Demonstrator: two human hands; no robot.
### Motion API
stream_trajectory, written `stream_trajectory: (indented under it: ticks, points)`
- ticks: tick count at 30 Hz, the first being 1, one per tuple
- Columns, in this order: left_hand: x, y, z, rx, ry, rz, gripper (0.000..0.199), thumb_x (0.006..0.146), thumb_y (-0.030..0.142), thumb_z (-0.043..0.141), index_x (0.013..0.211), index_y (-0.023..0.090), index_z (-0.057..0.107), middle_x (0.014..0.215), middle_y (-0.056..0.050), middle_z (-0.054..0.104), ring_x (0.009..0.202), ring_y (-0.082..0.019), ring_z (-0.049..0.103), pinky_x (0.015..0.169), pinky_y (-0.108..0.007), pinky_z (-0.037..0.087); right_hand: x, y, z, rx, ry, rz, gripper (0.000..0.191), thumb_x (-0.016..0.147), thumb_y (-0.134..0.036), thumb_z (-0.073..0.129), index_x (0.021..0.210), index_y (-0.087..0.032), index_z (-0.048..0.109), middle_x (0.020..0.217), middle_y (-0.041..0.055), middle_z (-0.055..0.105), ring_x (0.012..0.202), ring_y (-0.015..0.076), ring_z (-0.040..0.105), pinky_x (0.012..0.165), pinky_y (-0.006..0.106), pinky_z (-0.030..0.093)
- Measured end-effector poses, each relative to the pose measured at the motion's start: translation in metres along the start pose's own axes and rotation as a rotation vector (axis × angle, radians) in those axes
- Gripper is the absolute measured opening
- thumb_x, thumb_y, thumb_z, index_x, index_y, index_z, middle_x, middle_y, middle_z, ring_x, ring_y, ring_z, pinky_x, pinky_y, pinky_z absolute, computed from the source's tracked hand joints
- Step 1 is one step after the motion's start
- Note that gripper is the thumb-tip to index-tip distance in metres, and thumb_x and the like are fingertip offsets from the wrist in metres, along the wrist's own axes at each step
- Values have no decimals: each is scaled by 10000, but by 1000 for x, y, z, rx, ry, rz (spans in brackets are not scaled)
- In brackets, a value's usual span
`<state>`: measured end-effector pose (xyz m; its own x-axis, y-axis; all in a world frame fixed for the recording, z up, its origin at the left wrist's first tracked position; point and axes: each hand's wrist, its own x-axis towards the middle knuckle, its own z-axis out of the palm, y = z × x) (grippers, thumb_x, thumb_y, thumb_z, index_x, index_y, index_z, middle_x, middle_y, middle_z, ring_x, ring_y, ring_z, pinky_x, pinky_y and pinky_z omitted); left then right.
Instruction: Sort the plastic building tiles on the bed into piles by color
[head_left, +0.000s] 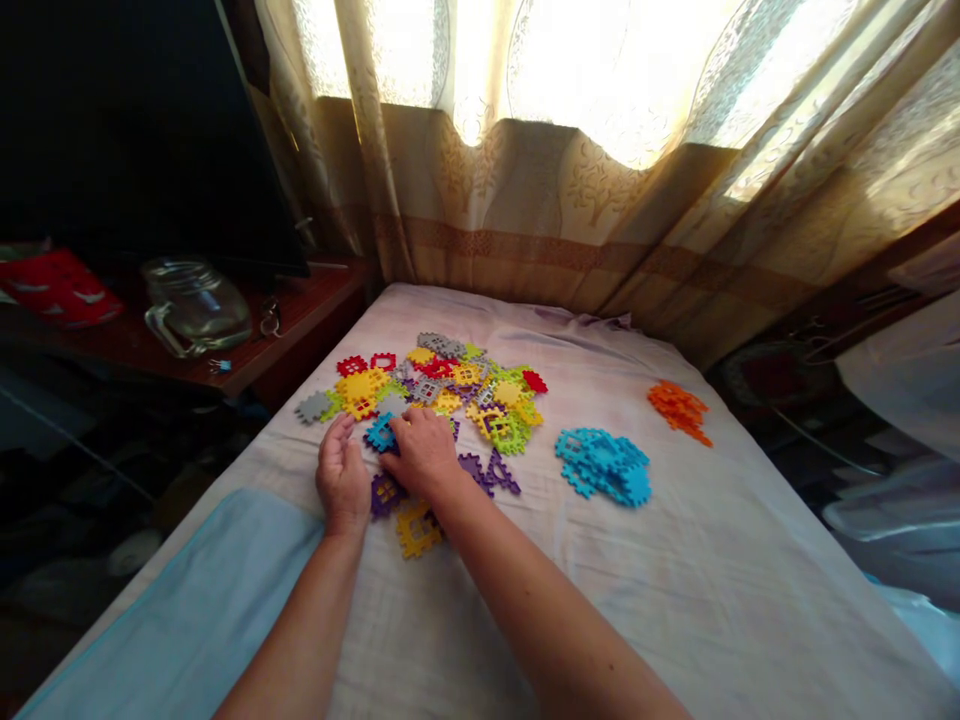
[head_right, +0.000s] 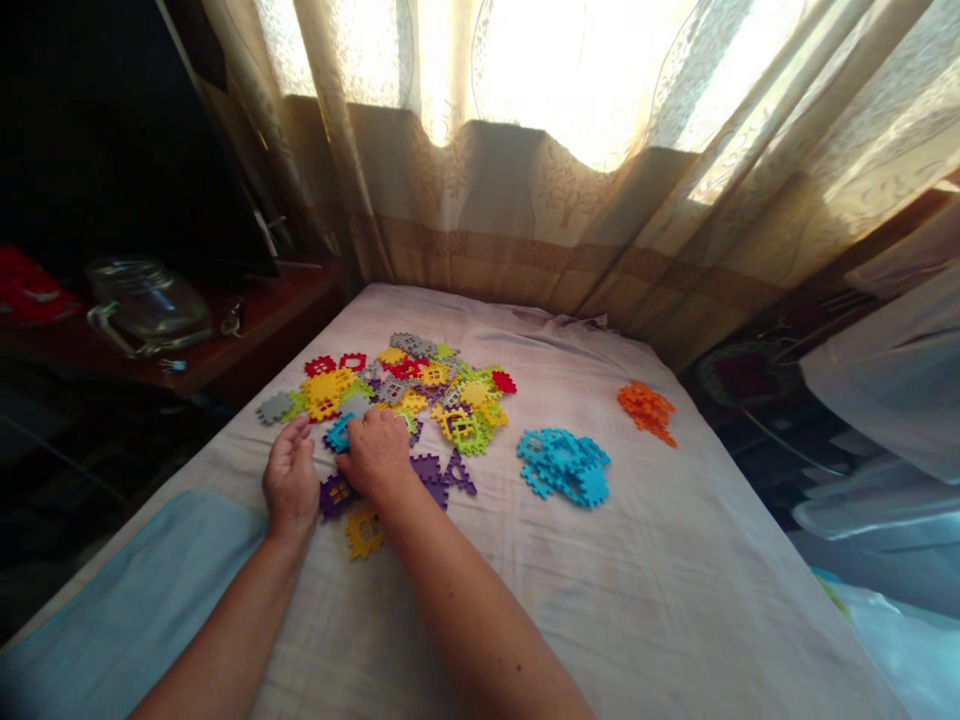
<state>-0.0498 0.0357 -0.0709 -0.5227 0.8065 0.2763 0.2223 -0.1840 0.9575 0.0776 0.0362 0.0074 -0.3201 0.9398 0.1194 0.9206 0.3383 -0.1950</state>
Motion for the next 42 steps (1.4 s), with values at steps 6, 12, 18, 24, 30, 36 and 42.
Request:
stream_trajectory:
  ticks: [6,12,18,24,30,36,42]
  points:
    - [0,-2,0,8,1,13,354,895,264,472,1214,206,615,1265,-97,658,1182,-197,614,1078,-365,443,8,-6,7,-20,0,13,308,894,-423,578,1074,-192,672,1088,116,656,1074,259,543,880,384,413]
    - [1,-3,1,25,-2,34,333,889,273,493,1190,209,621,1248,-89,666,1164,-197,621,1071,-367,455,7,-9,9,-12,13,29,265,895,-344,563,1067,-172,669,1089,127,656,1057,259,549,871,390,410]
    - [2,-4,2,-3,-12,12,342,882,269,504,1200,197,609,1266,-104,653,1172,-195,615,1073,-365,450,3,-8,7,-13,68,21,295,942,-425,518,1028,-198,686,1070,104,672,1047,255,569,860,371,412]
    - [2,-4,2,14,-13,11,345,889,298,506,1207,205,604,1249,-96,657,1152,-193,622,1048,-367,470,1,17,-4,-2,102,159,401,1032,-424,339,994,-215,679,938,95,726,884,205,647,758,292,404]
    - [2,-7,3,-5,-9,33,337,876,306,527,1190,211,599,1239,-91,658,1144,-189,624,1056,-371,463,-47,97,-25,116,343,532,422,1010,-397,354,855,-217,703,815,60,736,743,173,651,647,247,371]
    - [4,-10,4,-28,-28,34,364,854,327,553,1192,199,599,1245,-92,650,1162,-202,615,1065,-388,455,-136,186,-26,188,605,783,436,902,-476,433,996,-193,751,763,60,729,698,198,635,637,270,419]
    - [7,-12,5,-41,-21,23,415,818,351,571,1196,182,600,1242,-112,653,1174,-232,615,1066,-425,451,-169,205,-17,-50,653,829,476,922,-459,390,1065,-165,735,1091,161,676,998,267,605,861,377,447]
